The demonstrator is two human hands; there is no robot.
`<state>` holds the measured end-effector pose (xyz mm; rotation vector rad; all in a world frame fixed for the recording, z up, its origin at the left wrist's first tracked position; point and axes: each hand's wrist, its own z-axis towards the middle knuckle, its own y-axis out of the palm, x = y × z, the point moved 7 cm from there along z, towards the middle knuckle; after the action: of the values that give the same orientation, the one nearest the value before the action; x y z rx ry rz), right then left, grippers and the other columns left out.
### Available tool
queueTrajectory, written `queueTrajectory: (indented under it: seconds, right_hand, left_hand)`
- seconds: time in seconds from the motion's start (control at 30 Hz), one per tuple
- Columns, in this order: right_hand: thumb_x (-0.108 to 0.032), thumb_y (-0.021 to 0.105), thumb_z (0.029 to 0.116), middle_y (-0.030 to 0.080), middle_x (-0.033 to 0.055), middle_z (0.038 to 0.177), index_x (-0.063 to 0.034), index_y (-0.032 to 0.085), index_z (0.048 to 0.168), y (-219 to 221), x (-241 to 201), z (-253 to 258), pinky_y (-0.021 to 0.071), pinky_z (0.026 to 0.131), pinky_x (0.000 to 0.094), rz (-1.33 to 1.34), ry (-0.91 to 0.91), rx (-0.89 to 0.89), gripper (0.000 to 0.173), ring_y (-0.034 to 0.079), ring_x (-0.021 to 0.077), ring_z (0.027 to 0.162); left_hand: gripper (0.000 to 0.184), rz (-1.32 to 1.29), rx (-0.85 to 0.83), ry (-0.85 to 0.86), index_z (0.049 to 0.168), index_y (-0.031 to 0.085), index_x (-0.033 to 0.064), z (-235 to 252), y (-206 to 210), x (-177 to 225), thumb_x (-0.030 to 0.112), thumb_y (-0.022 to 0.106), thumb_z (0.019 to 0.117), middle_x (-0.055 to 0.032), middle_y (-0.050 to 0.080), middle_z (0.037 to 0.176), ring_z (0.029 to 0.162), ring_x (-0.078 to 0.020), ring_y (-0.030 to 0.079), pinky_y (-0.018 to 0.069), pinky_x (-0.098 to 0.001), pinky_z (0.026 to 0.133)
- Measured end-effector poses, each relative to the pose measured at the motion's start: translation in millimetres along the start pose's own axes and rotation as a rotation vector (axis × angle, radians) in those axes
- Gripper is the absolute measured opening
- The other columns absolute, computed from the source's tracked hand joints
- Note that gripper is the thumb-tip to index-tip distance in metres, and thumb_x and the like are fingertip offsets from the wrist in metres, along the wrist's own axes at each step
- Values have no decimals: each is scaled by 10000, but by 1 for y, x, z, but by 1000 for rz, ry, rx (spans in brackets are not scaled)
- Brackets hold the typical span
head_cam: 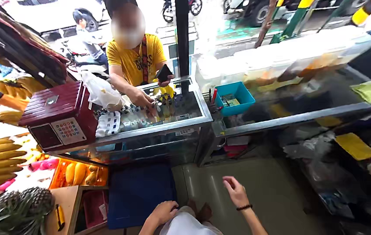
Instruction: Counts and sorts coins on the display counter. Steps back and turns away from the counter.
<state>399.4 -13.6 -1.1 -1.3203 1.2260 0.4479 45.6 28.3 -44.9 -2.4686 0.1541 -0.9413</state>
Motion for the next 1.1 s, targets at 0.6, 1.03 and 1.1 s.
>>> queueTrajectory:
  seconds: [0.6,1.03,1.1]
  right_hand:
    - [-258,550,1020,747,72,1072,-149,777,1063,86,-315,242,571,884,422,-454,-809,-66,256,694,247,1048]
    - [-284,550,1023,745,21,899,-169,779,1022,151,-352,276,525,768,377,-471,-813,-141,256,682,196,876]
    - [-272,554,1017,746,22,877,-159,783,1020,158,-358,285,540,751,370,-451,-843,-143,254,689,192,846]
  left_hand:
    - [250,366,1418,151,1094,759,153,-2,-387,49,244,547,1000,-101,711,1125,1123,-292,637,451,-495,1036]
    - [314,354,1529,12,939,775,149,12,-387,36,282,494,978,-52,765,1047,1053,-245,690,498,-423,973]
    - [318,353,1546,12,927,775,147,11,-386,36,287,493,978,-48,769,1039,1043,-236,696,506,-408,968]
